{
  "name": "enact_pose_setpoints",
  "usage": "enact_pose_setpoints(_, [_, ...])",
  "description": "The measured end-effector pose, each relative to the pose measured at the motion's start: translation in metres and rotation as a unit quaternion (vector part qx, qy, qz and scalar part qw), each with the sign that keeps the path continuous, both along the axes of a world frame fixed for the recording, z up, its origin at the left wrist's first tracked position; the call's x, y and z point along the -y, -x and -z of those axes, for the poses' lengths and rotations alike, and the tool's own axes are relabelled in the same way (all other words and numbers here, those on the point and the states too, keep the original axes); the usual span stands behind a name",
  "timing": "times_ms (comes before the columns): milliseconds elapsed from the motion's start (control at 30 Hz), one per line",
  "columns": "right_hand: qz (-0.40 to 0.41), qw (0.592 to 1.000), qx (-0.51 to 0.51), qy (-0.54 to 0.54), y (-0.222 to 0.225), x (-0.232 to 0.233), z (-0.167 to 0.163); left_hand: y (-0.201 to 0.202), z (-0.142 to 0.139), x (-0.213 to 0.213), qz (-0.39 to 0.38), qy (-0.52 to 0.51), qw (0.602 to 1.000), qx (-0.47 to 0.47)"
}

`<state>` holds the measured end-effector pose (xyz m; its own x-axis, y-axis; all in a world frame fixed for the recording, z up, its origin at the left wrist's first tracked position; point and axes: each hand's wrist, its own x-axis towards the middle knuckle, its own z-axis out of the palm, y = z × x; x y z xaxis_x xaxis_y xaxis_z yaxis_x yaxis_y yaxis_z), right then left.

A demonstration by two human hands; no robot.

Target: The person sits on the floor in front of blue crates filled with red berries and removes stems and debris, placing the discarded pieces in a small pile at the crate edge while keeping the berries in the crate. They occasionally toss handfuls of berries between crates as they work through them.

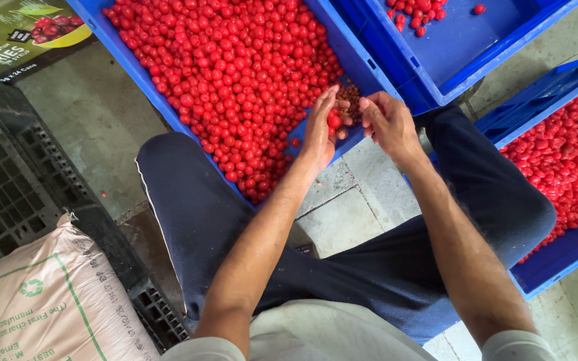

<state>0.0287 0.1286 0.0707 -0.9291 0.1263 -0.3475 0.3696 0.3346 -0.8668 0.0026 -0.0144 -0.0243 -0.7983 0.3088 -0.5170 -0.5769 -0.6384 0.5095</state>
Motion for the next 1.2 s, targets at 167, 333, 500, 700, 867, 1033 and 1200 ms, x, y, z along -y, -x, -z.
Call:
enact_pose_setpoints(167, [0.008, 1.000, -0.016, 0.016, -0.003, -0.005, 0.010, -0.005, 0.009, -0.006, 0.078, 0.038, 0.986, -0.143])
enact_pose_setpoints(333, [0.023, 0.997, -0.013, 0.073, -0.002, -0.009, 0.024, -0.006, 0.012, -0.007, 0.103, 0.028, 0.981, -0.164])
enact_pose_setpoints(500, [0.046, 0.981, 0.013, 0.186, 0.000, -0.012, 0.027, -0.005, 0.003, -0.003, 0.116, 0.031, 0.979, -0.162])
enact_pose_setpoints(700, [0.077, 0.972, 0.071, 0.210, -0.003, -0.008, 0.019, -0.006, -0.003, -0.001, 0.127, 0.018, 0.975, -0.182])
enact_pose_setpoints(867, [0.044, 0.977, 0.006, 0.208, -0.003, -0.009, 0.024, -0.006, -0.001, 0.000, 0.130, 0.010, 0.975, -0.182])
enact_pose_setpoints(1033, [0.065, 0.975, -0.010, 0.212, -0.003, -0.011, 0.027, -0.006, 0.006, -0.002, 0.119, 0.017, 0.977, -0.177])
enact_pose_setpoints(1200, [0.091, 0.971, -0.020, 0.221, -0.001, -0.008, 0.015, -0.003, 0.013, -0.007, 0.081, 0.022, 0.983, -0.166])
